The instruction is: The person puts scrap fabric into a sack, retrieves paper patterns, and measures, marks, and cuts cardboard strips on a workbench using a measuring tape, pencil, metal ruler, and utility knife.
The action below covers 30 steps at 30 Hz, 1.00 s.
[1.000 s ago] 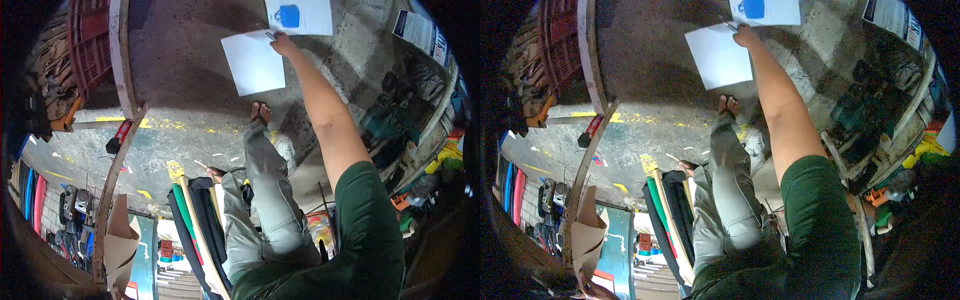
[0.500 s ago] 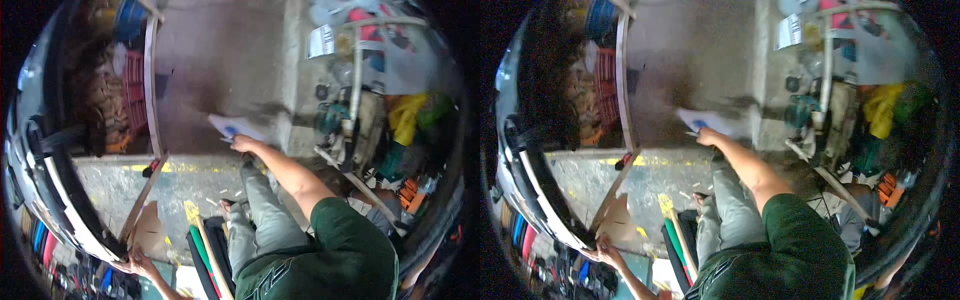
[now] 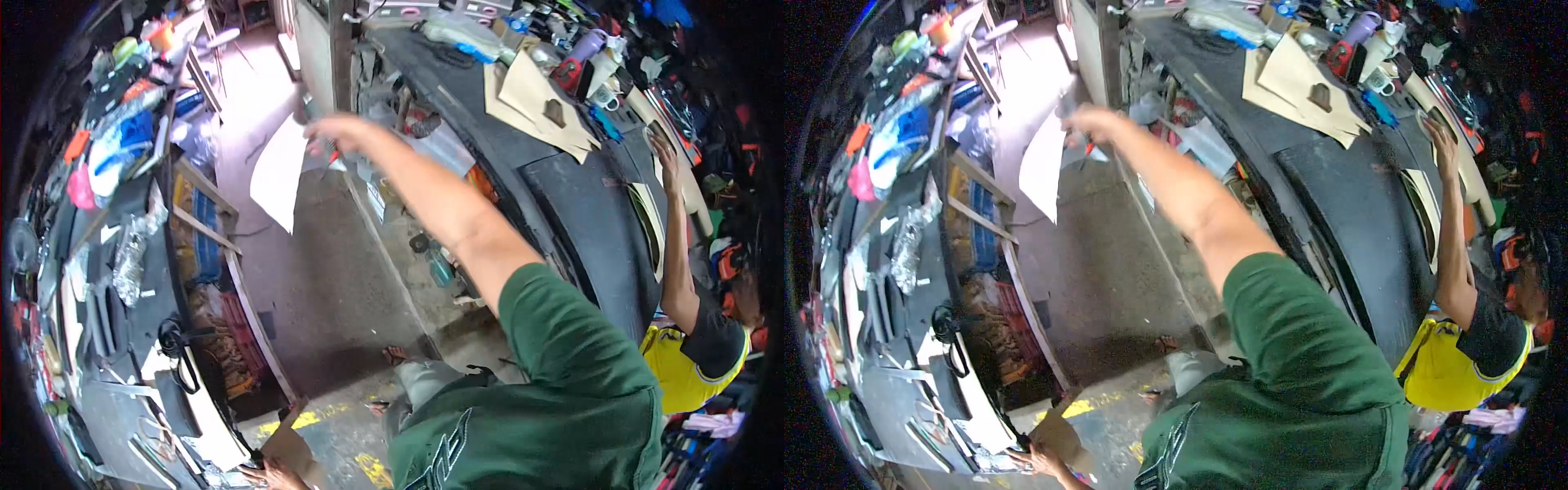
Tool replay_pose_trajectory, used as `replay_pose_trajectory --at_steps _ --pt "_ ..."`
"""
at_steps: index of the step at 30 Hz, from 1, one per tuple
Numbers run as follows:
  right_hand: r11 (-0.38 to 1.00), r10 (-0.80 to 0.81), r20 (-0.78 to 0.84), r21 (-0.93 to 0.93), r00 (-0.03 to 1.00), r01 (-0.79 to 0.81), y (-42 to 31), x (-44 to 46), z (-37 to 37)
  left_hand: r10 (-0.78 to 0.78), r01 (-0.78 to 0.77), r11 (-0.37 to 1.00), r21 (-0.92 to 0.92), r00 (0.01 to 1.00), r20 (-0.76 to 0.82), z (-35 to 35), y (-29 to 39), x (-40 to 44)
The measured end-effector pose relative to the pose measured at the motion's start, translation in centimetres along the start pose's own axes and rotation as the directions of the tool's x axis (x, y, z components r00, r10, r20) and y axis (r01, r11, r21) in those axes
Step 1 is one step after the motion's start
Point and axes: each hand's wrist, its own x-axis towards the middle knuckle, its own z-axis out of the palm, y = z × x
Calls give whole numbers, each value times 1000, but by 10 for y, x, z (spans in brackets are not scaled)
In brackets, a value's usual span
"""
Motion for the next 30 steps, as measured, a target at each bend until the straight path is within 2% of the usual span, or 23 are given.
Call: replay_pose_trajectory --at_steps 1,2,3,4,5,6,8,10,11,12,13,14,16,17,18,21,24,25,26,27,28,29,30 --pt "996 52 -90 -73 995 -59 -47 -30 -21 8 -8 1000 -2 1000 -11 0 -2 2" --pt "994 -105 47 -29 993 106 -64 -37 -71 1 -2 1000 -9 1000 -30 -10 -1 6" --pt "999 -35 -84 -27 996 33 -96 -66 -94 -25 25 1000 -3 996 84 -18 2 8" --pt "994 -109 -166 -38 980 104 -115 -83 -132 -49 50 999 4 978 201 -34 11 9" --pt "998 -53 -222 19 974 59 -134 -106 -168 -73 70 997 18 945 319 -45 14 9" --pt "991 -134 -323 -66 937 119 -142 -128 -210 -72 70 997 17 947 314 -46 14 11" --pt "976 -218 -446 -97 868 195 -147 -172 -297 -45 77 993 -86 945 324 -46 8 13" --pt "946 -323 -499 -142 804 292 -137 -228 -389 -44 93 987 -131 940 338 -48 1 5" --pt "953 -237 -718 -40 654 301 -129 -239 -419 -28 75 985 -155 958 284 -50 -4 2" --pt "951 -154 -865 2 477 310 -125 -276 -413 -10 53 982 -179 973 229 -50 -8 -1" --pt "933 -160 -891 5 425 360 -109 -295 -442 5 31 978 -204 985 173 -52 -8 -7" --pt "941 -129 -921 3 368 337 -96 -313 -454 0 37 979 -202 984 179 -56 -9 -15" --pt "957 -67 -966 9 250 291 -69 -349 -480 39 9 899 -438 994 100 -76 -11 -37" --pt "962 -59 -962 17 267 271 -66 -350 -484 50 -12 839 -544 997 55 -84 -9 -47" --pt "968 -50 -957 24 285 250 -62 -352 -489 46 -7 843 -539 997 59 -88 -9 -56" --pt "992 14 -939 57 344 114 -25 -371 -509 136 68 688 -723 966 221 -93 -19 -73" --pt "978 -84 -933 -144 349 -148 -21 -358 -503 148 20 639 -769 978 148 -86 -23 -89" --pt "944 -149 -919 -242 364 -223 -20 -355 -506 189 72 601 -796 955 228 -92 -23 -91" --pt "914 -185 -888 -313 422 -259 -24 -347 -500 200 145 564 -813 931 305 -105 -20 -87" --pt "877 -219 -851 -386 477 -286 -26 -340 -500 199 111 606 -788 938 285 -121 -19 -88" --pt "835 -252 -810 -459 529 -304 -28 -333 -496 180 163 584 -795 929 323 -127 -20 -90" --pt "772 -257 -771 -526 583 -356 -36 -321 -473 167 151 577 -802 940 297 -130 -24 -93" --pt "740 -239 -742 -557 627 -377 -45 -313 -444 155 215 528 -822 927 342 -131 -31 -97"
